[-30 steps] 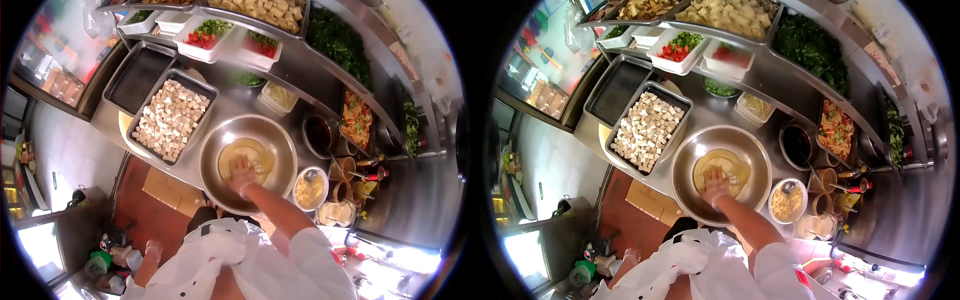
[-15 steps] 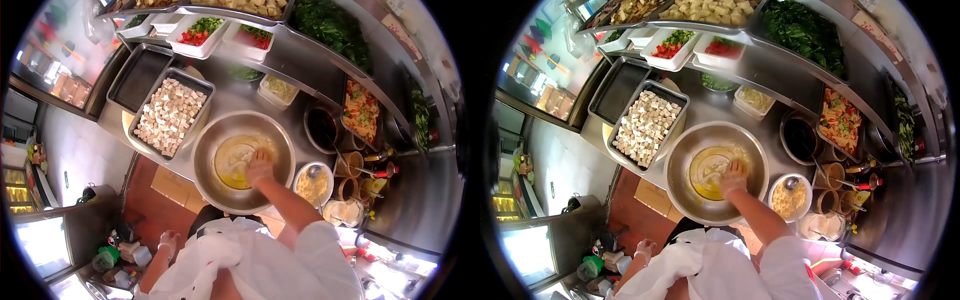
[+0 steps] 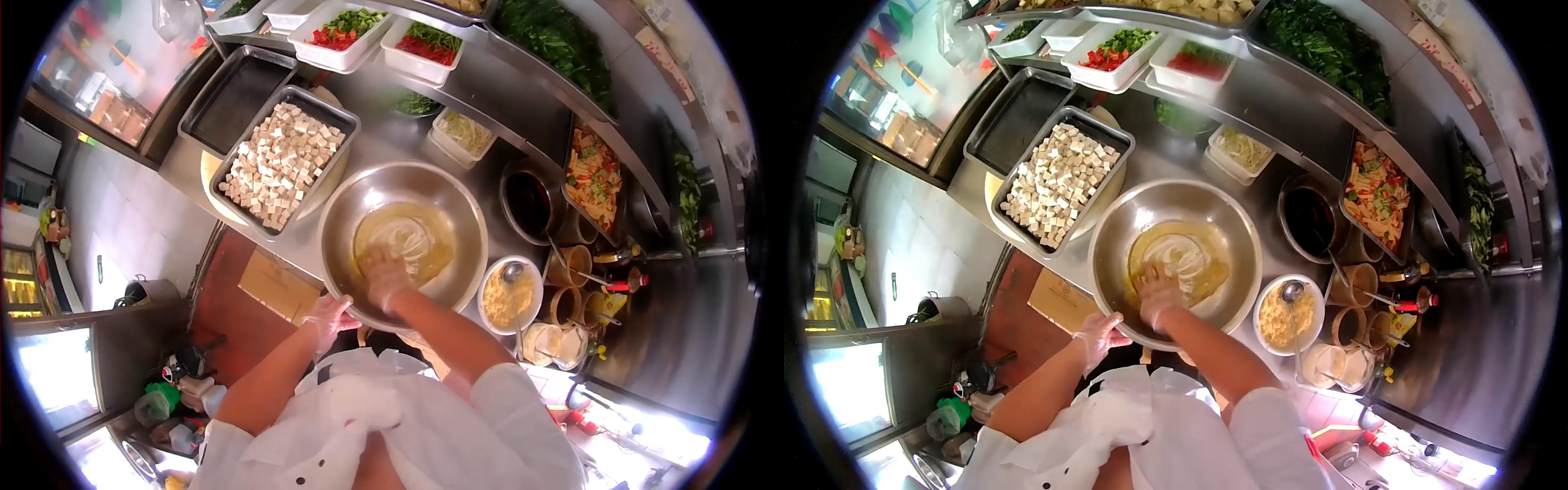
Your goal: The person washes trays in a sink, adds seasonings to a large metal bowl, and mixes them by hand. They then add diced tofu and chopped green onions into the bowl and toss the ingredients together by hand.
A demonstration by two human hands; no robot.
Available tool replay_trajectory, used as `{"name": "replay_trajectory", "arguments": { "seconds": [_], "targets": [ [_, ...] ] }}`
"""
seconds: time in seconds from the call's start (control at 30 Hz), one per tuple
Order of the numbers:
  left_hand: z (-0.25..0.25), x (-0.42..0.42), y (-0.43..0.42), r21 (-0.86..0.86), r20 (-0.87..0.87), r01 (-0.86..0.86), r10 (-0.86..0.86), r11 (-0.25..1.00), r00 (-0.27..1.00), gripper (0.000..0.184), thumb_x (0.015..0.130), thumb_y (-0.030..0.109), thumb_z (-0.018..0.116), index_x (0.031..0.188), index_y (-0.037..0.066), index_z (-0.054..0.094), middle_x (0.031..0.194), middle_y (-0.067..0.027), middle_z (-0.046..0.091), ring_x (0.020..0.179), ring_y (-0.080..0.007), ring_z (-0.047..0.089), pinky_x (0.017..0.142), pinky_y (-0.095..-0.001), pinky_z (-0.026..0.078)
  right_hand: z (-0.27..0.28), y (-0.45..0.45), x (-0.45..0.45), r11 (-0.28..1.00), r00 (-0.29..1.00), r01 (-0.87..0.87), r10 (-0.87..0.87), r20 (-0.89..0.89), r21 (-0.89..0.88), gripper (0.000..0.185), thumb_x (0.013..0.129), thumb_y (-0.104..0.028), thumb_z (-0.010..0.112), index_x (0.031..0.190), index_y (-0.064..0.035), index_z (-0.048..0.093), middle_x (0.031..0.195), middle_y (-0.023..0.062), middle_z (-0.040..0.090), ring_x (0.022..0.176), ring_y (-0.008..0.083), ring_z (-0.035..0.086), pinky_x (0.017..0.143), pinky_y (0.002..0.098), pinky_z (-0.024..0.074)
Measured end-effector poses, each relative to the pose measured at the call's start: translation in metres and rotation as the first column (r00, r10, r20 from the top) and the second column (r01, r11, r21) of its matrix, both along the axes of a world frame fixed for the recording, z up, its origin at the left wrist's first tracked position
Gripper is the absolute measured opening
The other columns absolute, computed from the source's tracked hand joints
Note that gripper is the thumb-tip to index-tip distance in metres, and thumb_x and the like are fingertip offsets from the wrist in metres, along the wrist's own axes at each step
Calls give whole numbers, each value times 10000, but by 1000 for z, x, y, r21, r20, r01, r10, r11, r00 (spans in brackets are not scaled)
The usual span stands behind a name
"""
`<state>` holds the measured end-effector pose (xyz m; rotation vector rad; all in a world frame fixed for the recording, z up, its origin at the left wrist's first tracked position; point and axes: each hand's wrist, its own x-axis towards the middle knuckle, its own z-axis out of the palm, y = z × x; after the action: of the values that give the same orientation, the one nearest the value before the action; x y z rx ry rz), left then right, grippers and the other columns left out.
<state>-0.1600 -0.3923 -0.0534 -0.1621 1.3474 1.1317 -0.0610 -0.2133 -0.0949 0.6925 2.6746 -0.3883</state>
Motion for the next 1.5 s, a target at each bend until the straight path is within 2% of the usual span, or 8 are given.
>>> {"name": "replay_trajectory", "arguments": {
  "seconds": [0.67, 0.83, 0.97, 1.07, 1.2, 1.3, 1.43, 1.5],
  "targets": [
    [-16, -96, 19, 144, 263, 279, -309, 949, 914, 356, 954, 267, 655, 1216, 65, 525, 1098, -79, 646, 940, -194, 665, 854, -341, 570, -27, -11, -8, 847, 823, 483, -526, 214, 224, 624, 883, -296, 585, 1441, -64, 429, 1180, 222, 591, 1280, 432, 471, 1062, 471, 424],
    [-19, -101, 24, 120, 249, 329, -349, 937, 903, 381, 932, 265, 687, 1226, 84, 527, 1118, -62, 633, 962, -185, 658, 859, -347, 581, -12, 81, -57, 673, 680, 731, -705, 201, -111, 674, 849, -318, 662, 1409, -5, 456, 1286, 277, 567, 1198, 455, 532, 1099, 524, 366],
    [-15, -97, 25, 97, 251, 294, -309, 951, 917, 377, 939, 251, 675, 1238, 76, 527, 1182, -68, 606, 990, -186, 645, 878, -364, 580, -79, 55, 38, 927, 895, 272, -342, 284, 258, 632, 811, -284, 709, 1363, -31, 532, 1231, 241, 610, 1140, 405, 584, 1047, 524, 411],
    [-9, -97, 24, 135, 236, 279, -304, 951, 923, 386, 952, 273, 658, 1242, 52, 529, 1168, -79, 606, 985, -186, 644, 896, -363, 578, -15, -22, -49, 877, 890, 450, -425, 162, -170, 496, 892, -240, 571, 1348, -47, 538, 1407, 236, 482, 1339, 413, 412, 1165, 479, 277],
    [-1, -98, 26, 101, 214, 309, -324, 946, 921, 392, 961, 297, 648, 1230, 35, 536, 1156, -79, 603, 1005, -182, 638, 910, -351, 572, -60, 83, -91, 849, 874, 485, -463, 148, -210, 454, 936, -264, 550, 1352, -98, 475, 1348, 226, 515, 1252, 345, 511, 1019, 430, 454],
    [-3, -96, 24, 112, 206, 311, -328, 944, 922, 388, 967, 307, 639, 1224, 31, 545, 1151, -71, 601, 1031, -177, 630, 925, -349, 564, -56, 133, -6, 832, 843, 537, -536, -52, 138, 286, 965, -278, 519, 1105, -64, 647, 1170, 221, 638, 957, 379, 659, 880, 459, 517],
    [-17, -91, 20, 135, 208, 277, -301, 951, 931, 340, 971, 297, 634, 1185, 40, 573, 1144, -73, 606, 1035, -181, 632, 920, -353, 567, -73, 28, 23, 956, 864, 258, -293, 409, 140, 398, 918, -151, 526, 1302, -65, 590, 1261, 169, 613, 1114, 358, 615, 981, 508, 474],
    [-14, -93, 21, 132, 207, 288, -311, 948, 928, 346, 969, 301, 635, 1179, 33, 574, 1156, -84, 610, 1025, -186, 639, 919, -337, 567, -95, 0, -9, 983, 988, 131, -140, 65, 129, 454, 920, -178, 532, 1361, -70, 524, 1275, 183, 606, 1152, 374, 591, 1010, 526, 447]
  ]
}}
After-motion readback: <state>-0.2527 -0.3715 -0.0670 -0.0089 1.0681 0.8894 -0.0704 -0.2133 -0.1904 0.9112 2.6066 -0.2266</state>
